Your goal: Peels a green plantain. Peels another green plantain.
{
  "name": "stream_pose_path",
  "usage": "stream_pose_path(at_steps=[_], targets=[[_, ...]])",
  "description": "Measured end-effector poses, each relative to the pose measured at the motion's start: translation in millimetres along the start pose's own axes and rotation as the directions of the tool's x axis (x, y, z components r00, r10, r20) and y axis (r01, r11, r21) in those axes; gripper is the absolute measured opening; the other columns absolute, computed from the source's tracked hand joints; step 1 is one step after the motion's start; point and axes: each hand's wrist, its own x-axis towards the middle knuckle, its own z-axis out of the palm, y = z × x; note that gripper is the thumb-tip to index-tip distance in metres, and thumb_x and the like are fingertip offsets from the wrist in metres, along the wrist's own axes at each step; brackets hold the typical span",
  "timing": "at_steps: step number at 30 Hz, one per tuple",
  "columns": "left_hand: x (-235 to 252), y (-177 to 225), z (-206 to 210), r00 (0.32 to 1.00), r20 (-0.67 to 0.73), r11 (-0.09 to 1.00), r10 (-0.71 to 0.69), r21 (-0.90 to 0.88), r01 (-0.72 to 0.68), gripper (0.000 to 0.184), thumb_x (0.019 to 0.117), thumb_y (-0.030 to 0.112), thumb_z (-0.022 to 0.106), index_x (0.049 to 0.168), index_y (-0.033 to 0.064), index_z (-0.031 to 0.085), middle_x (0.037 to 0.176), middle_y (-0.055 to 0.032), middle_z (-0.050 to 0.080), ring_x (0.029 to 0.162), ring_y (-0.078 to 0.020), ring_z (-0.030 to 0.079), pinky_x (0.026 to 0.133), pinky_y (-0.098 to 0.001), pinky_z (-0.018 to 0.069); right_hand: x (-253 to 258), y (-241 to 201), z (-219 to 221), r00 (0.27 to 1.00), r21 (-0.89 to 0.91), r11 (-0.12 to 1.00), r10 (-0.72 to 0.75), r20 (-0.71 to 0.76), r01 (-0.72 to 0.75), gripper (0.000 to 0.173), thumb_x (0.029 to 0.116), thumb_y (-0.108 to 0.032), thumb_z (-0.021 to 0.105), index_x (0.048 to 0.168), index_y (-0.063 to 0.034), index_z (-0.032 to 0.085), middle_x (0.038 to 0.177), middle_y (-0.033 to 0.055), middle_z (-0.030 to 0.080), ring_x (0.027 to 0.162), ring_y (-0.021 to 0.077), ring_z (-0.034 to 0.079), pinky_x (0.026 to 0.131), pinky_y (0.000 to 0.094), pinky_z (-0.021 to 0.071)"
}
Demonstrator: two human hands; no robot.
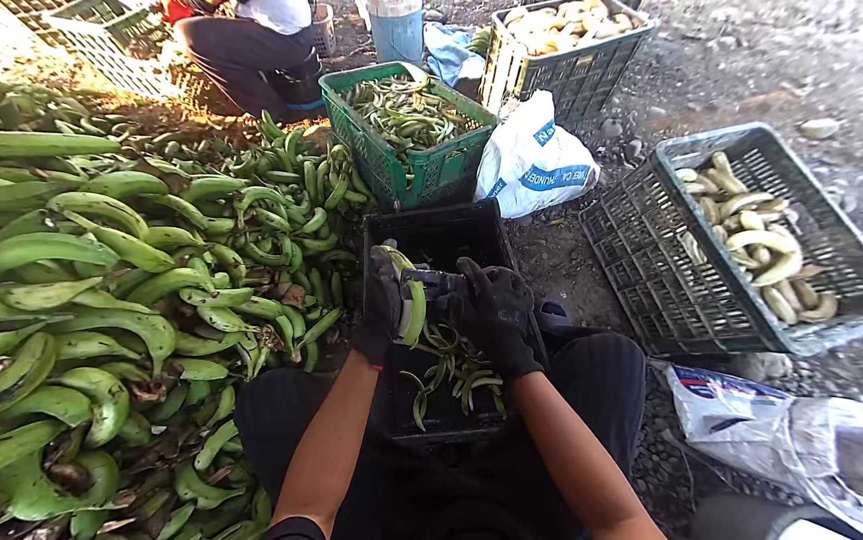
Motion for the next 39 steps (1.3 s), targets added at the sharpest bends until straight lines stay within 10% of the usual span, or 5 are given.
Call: stream_pose_path(at_steps=[13, 19, 28, 33, 39], targets=[[-21, 25, 17, 0.877, 0.476, 0.912, 0.062, 0.330, -0.243, 0.059, 0.1104, 0.037, 0.022, 0.151, -0.0021, 0.040, 0.136, -0.0214, 0.059, 0.123, -0.0206, 0.060, 0.108, -0.0401, 0.0462, 41, 8, -14, 0.968, 0.125, 0.974, 0.163, 0.189, -0.189, 0.053, 0.1017, -0.062, 0.038, 0.129, -0.0287, 0.069, 0.119, 0.0105, 0.071, 0.117, 0.0342, 0.063, 0.093, 0.0628, 0.0478], [-15, 22, 5, 0.961, 0.273, 0.998, 0.037, 0.046, -0.051, 0.072, 0.1037, 0.066, 0.014, 0.133, 0.0164, 0.056, 0.102, -0.0024, 0.067, 0.086, -0.0095, 0.065, 0.075, -0.0324, 0.0582, 7, 6, -23, 0.975, 0.264, 0.952, 0.102, 0.196, -0.153, 0.069, 0.0990, -0.073, 0.032, 0.136, -0.0237, 0.063, 0.123, 0.0168, 0.065, 0.119, 0.0402, 0.058, 0.092, 0.0668, 0.0443], [-25, 32, 12, 0.876, 0.458, 0.906, -0.152, 0.419, -0.062, 0.072, 0.0841, 0.028, 0.079, 0.142, 0.0011, 0.046, 0.101, -0.0097, 0.069, 0.085, -0.0131, 0.067, 0.081, -0.0356, 0.0582, 16, 17, -16, 0.951, 0.284, 0.940, 0.102, 0.292, -0.188, 0.058, 0.1037, -0.062, 0.033, 0.126, -0.0234, 0.071, 0.114, 0.0098, 0.072, 0.113, 0.0315, 0.065, 0.095, 0.0627, 0.0465], [-23, 20, -6, 0.976, 0.156, 0.988, -0.151, -0.019, 0.156, 0.064, 0.1015, 0.067, 0.036, 0.141, 0.0200, 0.052, 0.107, -0.0055, 0.068, 0.086, -0.0155, 0.066, 0.075, -0.0374, 0.0580, -10, 13, -3, 0.973, 0.302, 0.938, 0.110, 0.202, -0.168, 0.057, 0.1006, -0.060, 0.042, 0.141, -0.0236, 0.061, 0.131, 0.0191, 0.063, 0.122, 0.0424, 0.057, 0.093, 0.0674, 0.0452], [-14, 16, -12, 0.926, 0.106, 0.687, -0.362, -0.642, 0.341, 0.034, 0.1066, 0.049, 0.038, 0.109, 0.0200, 0.056, 0.086, 0.0021, 0.066, 0.070, -0.0063, 0.066, 0.059, -0.0204, 0.0555, -39, 6, 28, 0.886, 0.123, 0.919, -0.314, -0.340, 0.373, 0.050, 0.0901, -0.052, 0.064, 0.127, -0.0190, 0.073, 0.117, 0.0192, 0.069, 0.119, 0.0430, 0.059, 0.108, 0.0674, 0.0318]])
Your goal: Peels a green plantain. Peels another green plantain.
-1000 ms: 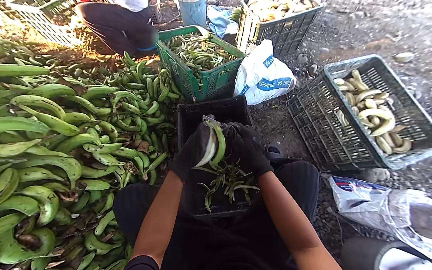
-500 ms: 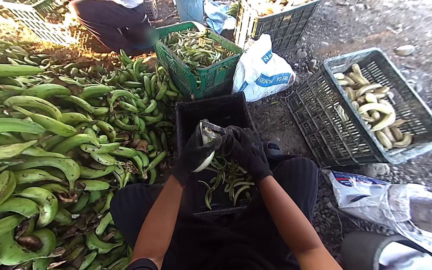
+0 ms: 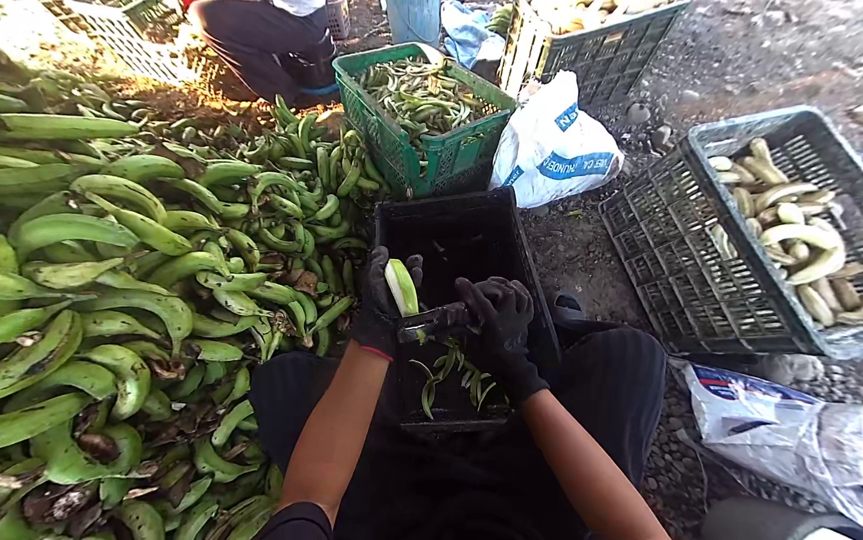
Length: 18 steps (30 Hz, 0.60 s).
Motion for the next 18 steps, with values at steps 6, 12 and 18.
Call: stream_pose_path(at_steps=[6, 12, 18], targets=[[1, -2, 16, 0.997, -0.072, 0.996, 0.040, 0.082, -0.034, 0.039, 0.1066, 0.051, 0.037, 0.109, 0.0162, 0.055, 0.083, -0.0002, 0.066, 0.070, -0.0130, 0.067, 0.061, -0.0316, 0.0594, 22, -11, -18, 0.920, -0.017, 0.951, 0.303, 0.249, -0.308, 0.064, 0.0954, -0.068, 0.041, 0.131, -0.0245, 0.071, 0.119, 0.0224, 0.067, 0.113, 0.0467, 0.060, 0.085, 0.0652, 0.0446], [-4, -1, 10, 0.991, -0.079, 0.955, 0.105, 0.285, -0.079, 0.057, 0.1070, 0.058, 0.019, 0.109, 0.0149, 0.056, 0.083, -0.0001, 0.066, 0.067, -0.0107, 0.066, 0.059, -0.0282, 0.0567, 18, -16, -15, 0.957, -0.113, 0.972, 0.225, 0.185, -0.206, 0.072, 0.0863, -0.073, 0.053, 0.136, -0.0233, 0.068, 0.121, 0.0228, 0.066, 0.115, 0.0489, 0.058, 0.090, 0.0682, 0.0416], [-14, -2, 15, 0.843, 0.367, 0.396, 0.394, 0.760, -0.516, 0.052, 0.1117, 0.040, 0.022, 0.142, 0.0104, 0.052, 0.123, -0.0098, 0.064, 0.105, -0.0137, 0.062, 0.092, -0.0367, 0.0523, 49, -18, -29, 0.726, 0.058, 0.809, 0.491, 0.482, -0.585, 0.057, 0.1023, -0.064, 0.037, 0.130, -0.0253, 0.068, 0.112, 0.0115, 0.070, 0.106, 0.0336, 0.064, 0.084, 0.0623, 0.0490]])
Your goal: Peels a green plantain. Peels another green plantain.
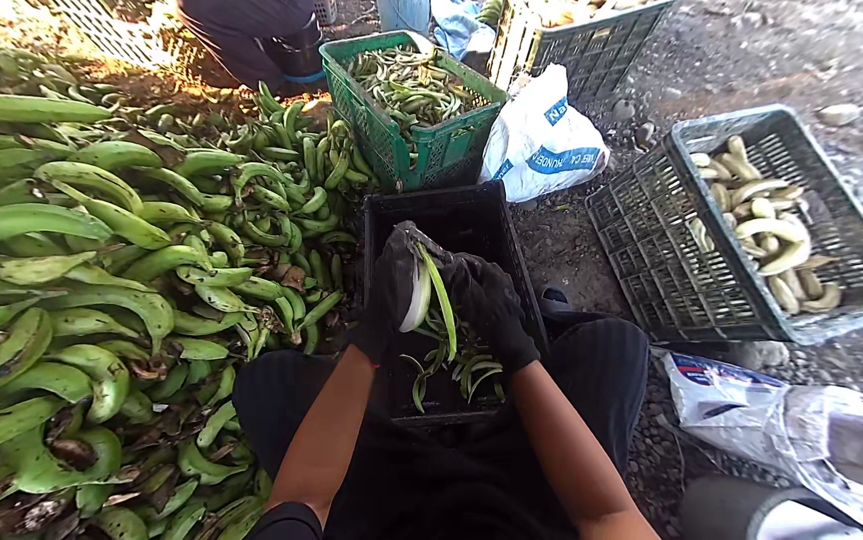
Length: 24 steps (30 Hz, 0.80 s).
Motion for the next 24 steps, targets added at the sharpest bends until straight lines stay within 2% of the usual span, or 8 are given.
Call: stream_pose_path(at_steps=[3, 10, 12, 14, 16, 19, 21, 24], targets=[[4, 4, -7, 0.991, 0.069, 0.988, 0.118, 0.093, -0.124, 0.053, 0.1113, 0.035, 0.026, 0.150, 0.0044, 0.044, 0.141, -0.0139, 0.057, 0.125, -0.0160, 0.057, 0.108, -0.0364, 0.0447, -2, -3, -8, 1.000, 0.055, 0.998, -0.029, 0.002, 0.029, 0.054, 0.1046, -0.062, 0.035, 0.123, -0.0254, 0.070, 0.104, 0.0077, 0.071, 0.099, 0.0281, 0.066, 0.080, 0.0592, 0.0502], [1, -4, -2, 0.999, -0.039, 0.982, -0.038, -0.188, 0.030, 0.069, 0.1034, 0.067, 0.017, 0.151, 0.0257, 0.045, 0.124, -0.0028, 0.066, 0.098, -0.0115, 0.065, 0.082, -0.0360, 0.0566, -9, -8, 7, 0.986, -0.074, 0.997, -0.050, -0.161, 0.038, 0.063, 0.0945, -0.064, 0.048, 0.135, -0.0202, 0.067, 0.125, 0.0242, 0.063, 0.115, 0.0478, 0.057, 0.082, 0.0672, 0.0443], [0, -1, -5, 0.999, 0.016, 0.997, 0.052, -0.051, -0.051, 0.069, 0.1057, 0.061, 0.017, 0.154, 0.0166, 0.040, 0.133, -0.0083, 0.061, 0.107, -0.0138, 0.063, 0.091, -0.0379, 0.0538, -9, -5, 7, 0.993, -0.027, 0.999, -0.026, -0.119, 0.023, 0.063, 0.0963, -0.064, 0.046, 0.134, -0.0180, 0.068, 0.124, 0.0227, 0.064, 0.115, 0.0455, 0.058, 0.085, 0.0673, 0.0444], [-5, 8, 1, 0.986, 0.059, 0.981, 0.159, 0.101, -0.164, 0.056, 0.1093, 0.038, 0.025, 0.141, -0.0013, 0.051, 0.117, -0.0169, 0.066, 0.101, -0.0160, 0.064, 0.090, -0.0374, 0.0536, -5, 0, 3, 0.999, 0.084, 0.996, 0.018, -0.037, -0.014, 0.064, 0.1003, -0.069, 0.036, 0.121, -0.0192, 0.071, 0.105, 0.0133, 0.069, 0.099, 0.0333, 0.065, 0.078, 0.0610, 0.0495], [-9, 9, 4, 0.983, 0.095, 0.980, 0.156, 0.106, -0.166, 0.055, 0.1100, 0.036, 0.026, 0.130, -0.0032, 0.060, 0.107, -0.0123, 0.068, 0.096, -0.0080, 0.065, 0.089, -0.0304, 0.0549, -2, 4, -2, 0.998, 0.209, 0.977, 0.037, 0.053, -0.047, 0.070, 0.0975, -0.076, 0.030, 0.111, -0.0213, 0.070, 0.088, 0.0062, 0.067, 0.081, 0.0241, 0.065, 0.067, 0.0534, 0.0502], [-6, 7, -2, 0.996, 0.088, 0.988, 0.017, -0.151, -0.004, 0.062, 0.1073, 0.053, 0.022, 0.145, 0.0119, 0.049, 0.099, -0.0064, 0.068, 0.078, -0.0117, 0.065, 0.069, -0.0327, 0.0575, -3, 10, -3, 1.000, 0.251, 0.968, -0.007, 0.029, -0.001, 0.073, 0.0944, -0.081, 0.030, 0.114, -0.0221, 0.068, 0.090, 0.0056, 0.067, 0.081, 0.0231, 0.064, 0.067, 0.0524, 0.0509], [0, 1, -9, 0.990, 0.117, 0.876, -0.082, -0.465, 0.127, 0.062, 0.1054, 0.062, 0.019, 0.139, 0.0234, 0.054, 0.094, -0.0011, 0.069, 0.073, -0.0108, 0.066, 0.061, -0.0310, 0.0584, -4, 17, 2, 0.993, 0.144, 0.983, -0.106, -0.060, 0.114, 0.069, 0.0964, -0.075, 0.038, 0.127, -0.0219, 0.069, 0.114, 0.0097, 0.069, 0.106, 0.0294, 0.064, 0.085, 0.0581, 0.0511], [11, 7, -14, 0.951, 0.192, 0.618, -0.240, -0.726, 0.303, 0.062, 0.1081, 0.053, 0.017, 0.119, 0.0130, 0.063, 0.072, 0.0030, 0.063, 0.058, -0.0051, 0.061, 0.053, -0.0214, 0.0547, -12, 33, 11, 0.910, -0.143, 0.921, -0.382, -0.161, 0.362, 0.060, 0.0915, -0.060, 0.056, 0.134, -0.0194, 0.068, 0.123, 0.0225, 0.065, 0.116, 0.0458, 0.059, 0.090, 0.0660, 0.0451]])
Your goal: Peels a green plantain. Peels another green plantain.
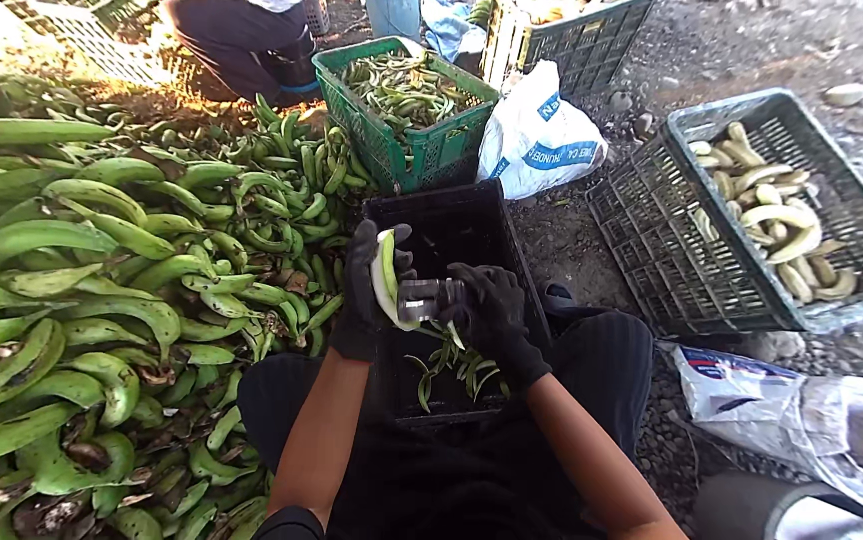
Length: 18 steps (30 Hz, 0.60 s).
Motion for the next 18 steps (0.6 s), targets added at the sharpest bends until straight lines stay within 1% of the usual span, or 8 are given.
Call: stream_pose_path(at_steps=[3, 5, 7, 11, 13, 14, 16, 18], targets=[[8, 5, -8, 0.980, 0.058, 0.965, -0.189, -0.176, 0.196, 0.064, 0.1090, 0.046, 0.016, 0.113, 0.0036, 0.065, 0.070, -0.0003, 0.062, 0.051, -0.0058, 0.057, 0.046, -0.0175, 0.0501, -16, 13, 5, 0.949, -0.105, 0.963, -0.265, -0.169, 0.250, 0.077, 0.0914, -0.078, 0.040, 0.128, -0.0179, 0.072, 0.113, 0.0176, 0.068, 0.113, 0.0386, 0.061, 0.098, 0.0599, 0.0416], [11, 1, -13, 0.964, 0.124, 0.935, -0.237, -0.239, 0.261, 0.066, 0.1083, 0.046, 0.016, 0.113, -0.0002, 0.064, 0.070, -0.0014, 0.061, 0.051, -0.0065, 0.058, 0.047, -0.0176, 0.0511, -19, 15, 5, 0.937, -0.113, 0.959, -0.279, -0.213, 0.260, 0.080, 0.0918, -0.079, 0.037, 0.125, -0.0165, 0.073, 0.112, 0.0161, 0.069, 0.114, 0.0359, 0.061, 0.100, 0.0579, 0.0409], [8, 0, -7, 0.968, 0.027, 0.944, -0.250, -0.216, 0.250, 0.061, 0.1082, 0.045, 0.020, 0.109, 0.0023, 0.064, 0.071, -0.0026, 0.062, 0.050, -0.0068, 0.057, 0.045, -0.0181, 0.0500, -19, 9, 3, 0.964, -0.093, 0.978, -0.202, -0.172, 0.188, 0.079, 0.0903, -0.080, 0.038, 0.125, -0.0186, 0.074, 0.113, 0.0168, 0.069, 0.111, 0.0369, 0.061, 0.095, 0.0588, 0.0422], [10, -5, 5, 0.955, -0.293, 0.986, 0.050, 0.169, 0.000, 0.054, 0.1102, 0.044, 0.021, 0.111, 0.0081, 0.062, 0.074, 0.0019, 0.065, 0.055, -0.0046, 0.060, 0.052, -0.0214, 0.0541, -7, -8, -3, 0.997, -0.003, 0.997, 0.072, 0.019, -0.072, 0.068, 0.0920, -0.072, 0.045, 0.129, -0.0209, 0.072, 0.117, 0.0218, 0.068, 0.107, 0.0449, 0.062, 0.080, 0.0640, 0.0466], [7, -7, -1, 0.936, -0.278, 0.919, 0.215, 0.383, -0.097, 0.059, 0.1096, 0.048, 0.021, 0.125, 0.0056, 0.061, 0.102, -0.0044, 0.068, 0.080, -0.0082, 0.064, 0.074, -0.0294, 0.0556, 0, -13, -4, 0.988, 0.005, 0.990, 0.137, 0.074, -0.138, 0.068, 0.0928, -0.072, 0.044, 0.131, -0.0220, 0.071, 0.118, 0.0226, 0.067, 0.107, 0.0454, 0.062, 0.078, 0.0645, 0.0469], [3, -6, -4, 0.948, -0.239, 0.902, 0.212, 0.420, -0.096, 0.062, 0.1090, 0.051, 0.019, 0.130, 0.0081, 0.059, 0.108, -0.0045, 0.068, 0.083, -0.0081, 0.063, 0.076, -0.0300, 0.0552, 3, -14, -4, 0.992, -0.009, 0.994, 0.109, 0.062, -0.108, 0.073, 0.0915, -0.076, 0.041, 0.131, -0.0218, 0.071, 0.118, 0.0234, 0.067, 0.106, 0.0462, 0.062, 0.078, 0.0647, 0.0466], [8, -3, -6, 0.974, -0.174, 0.943, 0.142, 0.324, -0.079, 0.061, 0.1084, 0.050, 0.016, 0.123, 0.0098, 0.060, 0.089, -0.0001, 0.069, 0.064, -0.0054, 0.063, 0.058, -0.0246, 0.0566, 8, -13, -5, 1.000, -0.032, 0.999, -0.005, 0.016, 0.006, 0.075, 0.0891, -0.077, 0.043, 0.129, -0.0209, 0.072, 0.116, 0.0232, 0.067, 0.105, 0.0461, 0.061, 0.079, 0.0639, 0.0455], [9, 0, -9, 0.998, -0.053, 0.990, 0.032, 0.142, -0.025, 0.068, 0.1081, 0.052, 0.012, 0.123, 0.0083, 0.061, 0.076, -0.0010, 0.068, 0.056, -0.0085, 0.063, 0.052, -0.0253, 0.0573, 13, -11, -10, 0.994, -0.049, 0.993, -0.109, 0.009, 0.110, 0.068, 0.0881, -0.070, 0.052, 0.128, -0.0196, 0.073, 0.116, 0.0227, 0.067, 0.107, 0.0465, 0.061, 0.081, 0.0647, 0.0452]])
